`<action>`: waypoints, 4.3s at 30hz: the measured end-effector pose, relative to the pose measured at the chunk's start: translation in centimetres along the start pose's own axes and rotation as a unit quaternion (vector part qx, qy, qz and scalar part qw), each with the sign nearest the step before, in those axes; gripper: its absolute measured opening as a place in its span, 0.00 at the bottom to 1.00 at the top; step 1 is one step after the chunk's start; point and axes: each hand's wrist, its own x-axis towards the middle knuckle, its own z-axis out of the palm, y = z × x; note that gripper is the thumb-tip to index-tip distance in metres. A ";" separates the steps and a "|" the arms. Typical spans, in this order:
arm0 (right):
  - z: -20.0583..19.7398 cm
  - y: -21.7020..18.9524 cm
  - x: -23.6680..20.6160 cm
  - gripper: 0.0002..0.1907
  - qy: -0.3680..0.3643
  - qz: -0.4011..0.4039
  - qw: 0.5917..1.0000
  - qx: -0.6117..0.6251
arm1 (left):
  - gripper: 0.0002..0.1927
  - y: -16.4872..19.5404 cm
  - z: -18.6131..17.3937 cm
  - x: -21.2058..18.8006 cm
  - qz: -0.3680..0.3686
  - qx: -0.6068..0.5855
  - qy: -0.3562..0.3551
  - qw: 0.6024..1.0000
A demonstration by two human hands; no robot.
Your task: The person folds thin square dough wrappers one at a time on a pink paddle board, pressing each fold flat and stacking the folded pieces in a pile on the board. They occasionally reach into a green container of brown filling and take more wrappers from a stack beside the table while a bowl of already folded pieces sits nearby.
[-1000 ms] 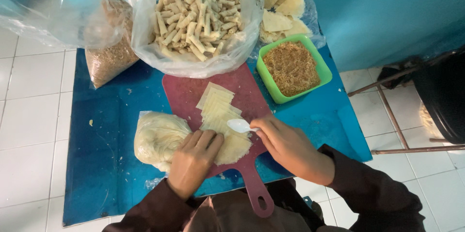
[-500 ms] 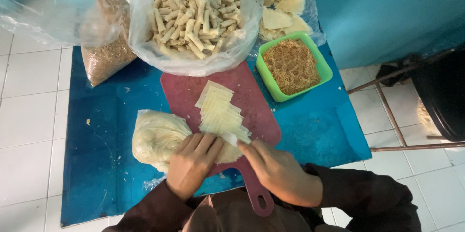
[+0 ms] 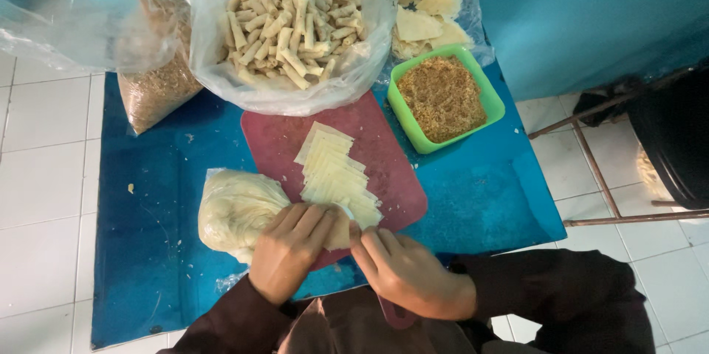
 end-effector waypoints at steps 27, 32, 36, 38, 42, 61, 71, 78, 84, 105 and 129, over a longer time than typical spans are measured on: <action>0.9 9.0 1.2 0.23 0.036 -0.069 0.981 0.175 | 0.30 -1.3 -4.6 -4.4 -0.242 0.065 0.318 0.914; 1.3 9.1 1.0 0.22 0.027 -0.057 0.981 0.184 | 0.17 2.2 -3.7 -3.1 -0.038 -0.019 0.068 0.997; 1.6 9.6 1.7 0.20 0.060 -0.069 0.974 0.206 | 0.22 3.3 -0.9 -1.5 -0.008 0.023 0.026 0.999; 1.7 9.9 2.0 0.21 0.059 -0.085 0.974 0.203 | 0.23 3.1 0.0 -1.3 -0.006 0.025 0.018 1.000; 2.0 10.3 2.7 0.23 0.060 -0.092 0.977 0.182 | 0.21 2.7 0.5 -1.8 -0.002 0.036 0.019 0.999; 1.9 10.0 1.9 0.21 0.056 -0.078 0.973 0.211 | 0.21 3.0 1.0 -1.9 -0.006 0.038 0.036 0.999; 2.6 10.9 3.1 0.23 0.094 -0.136 0.978 0.131 | 0.20 3.0 0.7 -1.6 0.002 0.044 0.033 0.998; 3.2 10.5 3.3 0.20 0.124 0.001 0.962 0.244 | 0.19 2.9 0.5 -1.3 0.003 0.042 0.032 0.999; 3.7 10.4 3.1 0.15 0.015 0.062 0.926 0.371 | 0.19 2.8 0.4 -1.3 0.002 0.034 0.024 0.999; 1.5 10.1 3.2 0.22 0.053 -0.089 0.978 0.184 | 0.19 2.9 0.5 -1.4 -0.005 0.031 0.027 0.999; 4.8 11.5 5.4 0.20 0.125 -0.024 0.981 0.146 | 0.21 2.2 0.1 -0.7 -0.013 0.016 0.007 1.000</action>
